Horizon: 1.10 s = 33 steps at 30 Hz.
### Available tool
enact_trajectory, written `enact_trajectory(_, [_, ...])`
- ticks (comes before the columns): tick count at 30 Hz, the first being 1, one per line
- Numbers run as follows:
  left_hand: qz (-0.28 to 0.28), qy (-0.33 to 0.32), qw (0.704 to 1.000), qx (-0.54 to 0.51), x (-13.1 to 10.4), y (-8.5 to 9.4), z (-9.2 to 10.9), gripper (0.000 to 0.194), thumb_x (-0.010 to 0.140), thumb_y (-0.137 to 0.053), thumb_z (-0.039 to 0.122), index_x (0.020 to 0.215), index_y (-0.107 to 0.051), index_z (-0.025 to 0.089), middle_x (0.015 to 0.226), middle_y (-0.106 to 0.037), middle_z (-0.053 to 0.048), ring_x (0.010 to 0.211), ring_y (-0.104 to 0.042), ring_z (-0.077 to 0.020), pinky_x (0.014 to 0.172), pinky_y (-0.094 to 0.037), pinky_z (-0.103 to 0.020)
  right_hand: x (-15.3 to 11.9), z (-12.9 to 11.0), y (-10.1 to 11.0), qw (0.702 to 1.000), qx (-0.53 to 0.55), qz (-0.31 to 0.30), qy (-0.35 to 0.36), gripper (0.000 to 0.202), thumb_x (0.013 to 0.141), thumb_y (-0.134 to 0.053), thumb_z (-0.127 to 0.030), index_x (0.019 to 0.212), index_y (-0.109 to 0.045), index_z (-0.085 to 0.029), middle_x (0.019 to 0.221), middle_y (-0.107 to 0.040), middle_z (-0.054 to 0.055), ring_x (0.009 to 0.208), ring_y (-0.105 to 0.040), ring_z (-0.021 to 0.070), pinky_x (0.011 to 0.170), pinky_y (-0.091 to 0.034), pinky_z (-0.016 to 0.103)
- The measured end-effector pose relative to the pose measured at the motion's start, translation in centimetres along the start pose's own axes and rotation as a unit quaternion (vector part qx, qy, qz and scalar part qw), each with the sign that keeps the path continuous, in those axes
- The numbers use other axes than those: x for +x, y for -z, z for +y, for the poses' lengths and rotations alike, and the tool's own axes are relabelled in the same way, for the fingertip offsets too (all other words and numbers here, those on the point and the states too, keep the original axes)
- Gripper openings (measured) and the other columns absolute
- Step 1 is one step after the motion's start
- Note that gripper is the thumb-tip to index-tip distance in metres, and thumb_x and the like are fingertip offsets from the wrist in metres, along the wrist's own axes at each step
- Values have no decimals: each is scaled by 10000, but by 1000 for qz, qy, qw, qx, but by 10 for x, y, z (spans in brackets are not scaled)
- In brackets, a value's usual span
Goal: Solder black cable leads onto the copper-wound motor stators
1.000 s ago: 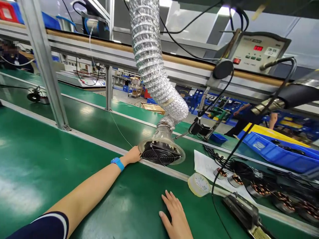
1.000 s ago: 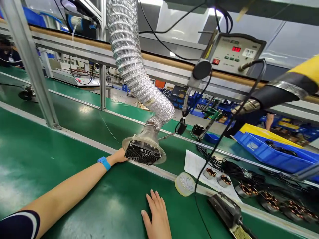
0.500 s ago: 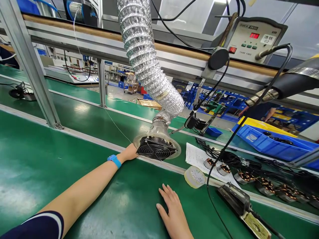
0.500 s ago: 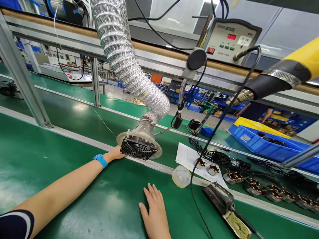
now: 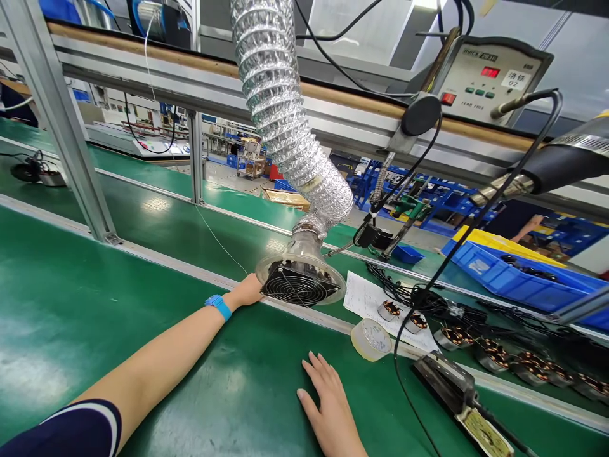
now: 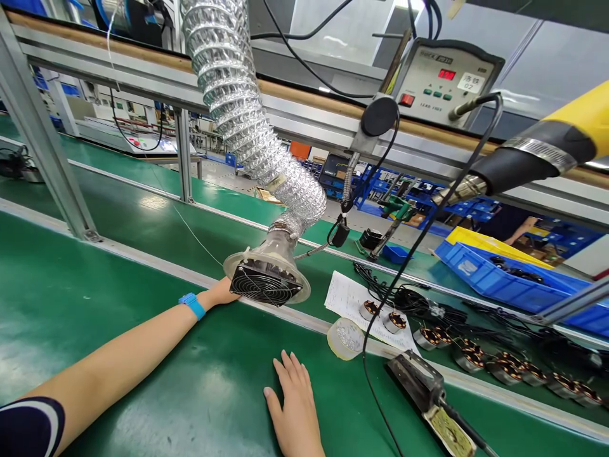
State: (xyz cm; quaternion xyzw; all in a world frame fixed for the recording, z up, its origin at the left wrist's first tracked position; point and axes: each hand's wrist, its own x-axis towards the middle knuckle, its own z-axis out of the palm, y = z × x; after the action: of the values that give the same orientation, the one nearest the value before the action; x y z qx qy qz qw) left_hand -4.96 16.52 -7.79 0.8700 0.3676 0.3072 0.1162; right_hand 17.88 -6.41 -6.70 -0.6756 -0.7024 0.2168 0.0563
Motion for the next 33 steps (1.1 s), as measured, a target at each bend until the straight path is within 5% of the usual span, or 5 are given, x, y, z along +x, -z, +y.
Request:
enact_trajectory(24, [13, -4, 999, -31, 1, 14, 18, 513, 838, -453, 203, 1349, -502, 179, 1284, -618, -123, 1203, -573, -275, 1034, -465, -427, -5, -6, 10, 1000, 6, 6, 13, 522, 917, -427, -337, 1422, -447, -207, 1532, -294, 19, 1442, -215, 253, 1198, -186, 483])
enact_trajectory(30, [-3, 37, 999, -31, 0, 11, 8, 624, 848, -481, 229, 1451, -352, 141, 1460, -445, -141, 1342, -438, -288, 1103, -388, -446, -5, -5, 7, 999, -19, 20, 38, 518, 938, -416, -335, 1423, -437, -156, 1534, -298, 59, 1445, -213, 234, 1207, -153, 457])
enact_trajectory(33, [-24, 64, 997, -33, 0, 9, 3, 583, 859, -459, 227, 1429, -391, 127, 1432, -479, -148, 1319, -464, -300, 1093, -400, -450, -3, -1, 3, 999, -16, 20, 41, 514, 938, -429, -331, 1420, -439, -155, 1534, -301, 71, 1447, -208, 239, 1205, -155, 466])
